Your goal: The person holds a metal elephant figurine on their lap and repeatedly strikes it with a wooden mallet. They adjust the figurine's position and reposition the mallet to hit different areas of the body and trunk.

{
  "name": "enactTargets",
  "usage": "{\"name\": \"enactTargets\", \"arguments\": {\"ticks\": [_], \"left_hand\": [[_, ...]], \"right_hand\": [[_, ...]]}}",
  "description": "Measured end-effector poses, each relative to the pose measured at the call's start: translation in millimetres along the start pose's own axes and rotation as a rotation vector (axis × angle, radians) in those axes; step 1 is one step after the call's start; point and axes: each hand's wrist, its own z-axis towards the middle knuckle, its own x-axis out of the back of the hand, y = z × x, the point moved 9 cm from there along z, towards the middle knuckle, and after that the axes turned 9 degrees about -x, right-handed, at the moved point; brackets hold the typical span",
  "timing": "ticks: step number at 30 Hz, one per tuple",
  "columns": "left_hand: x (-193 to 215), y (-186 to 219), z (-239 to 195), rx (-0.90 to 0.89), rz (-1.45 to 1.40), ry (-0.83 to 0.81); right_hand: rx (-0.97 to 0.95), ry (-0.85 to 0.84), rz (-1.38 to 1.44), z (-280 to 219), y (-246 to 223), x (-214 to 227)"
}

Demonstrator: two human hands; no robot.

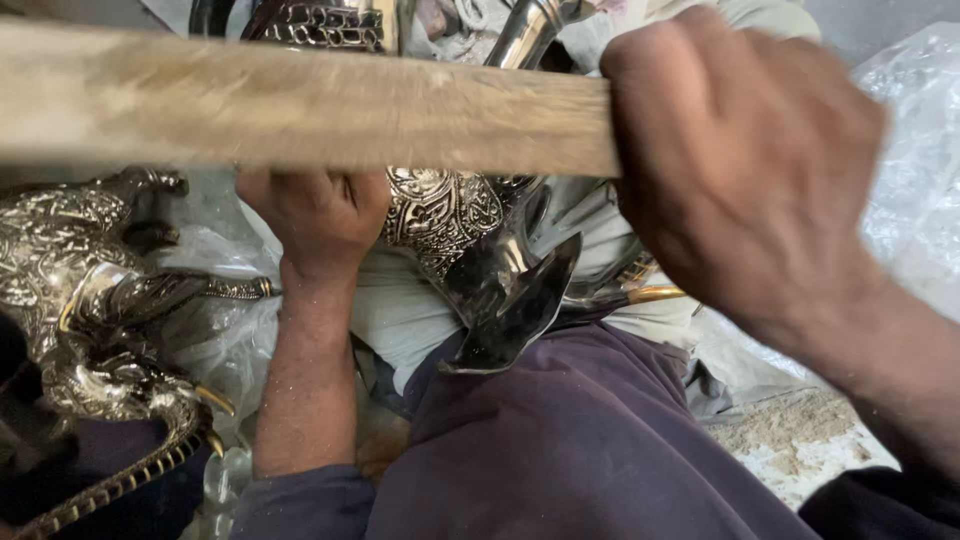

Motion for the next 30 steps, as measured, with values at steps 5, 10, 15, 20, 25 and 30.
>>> {"name": "enactTargets", "arguments": {"ticks": [5, 10, 15, 20, 25, 30], "left_hand": [[0.6, -0.1, -1.1, 0.016, -0.016, 0.003], [-0.1, 2.9, -1.6, 0.028, -0.024, -0.003], [1.2, -0.6, 2.2, 0.047, -0.063, 0.018], [9.7, -0.1, 7.6, 0.083, -0.117, 0.044], [25.0, 3.3, 8.9, 0.135, -0.163, 0.088], [18.6, 2.3, 12.6, 0.160, -0.215, 0.138]], "right_hand": [[-0.011, -0.024, -0.171, 9.0, -8.5, 3.9], [0.005, -0.014, -0.290, 5.7, -13.2, 7.6], [0.010, -0.011, -0.309, 4.4, -14.7, 8.0], [-0.031, -0.023, -0.052, -0.9, -3.8, 11.2], [-0.080, -0.011, 0.122, -2.7, 0.3, 10.1], [-0.060, -0.014, 0.063, 6.0, -12.5, 17.3]]}}
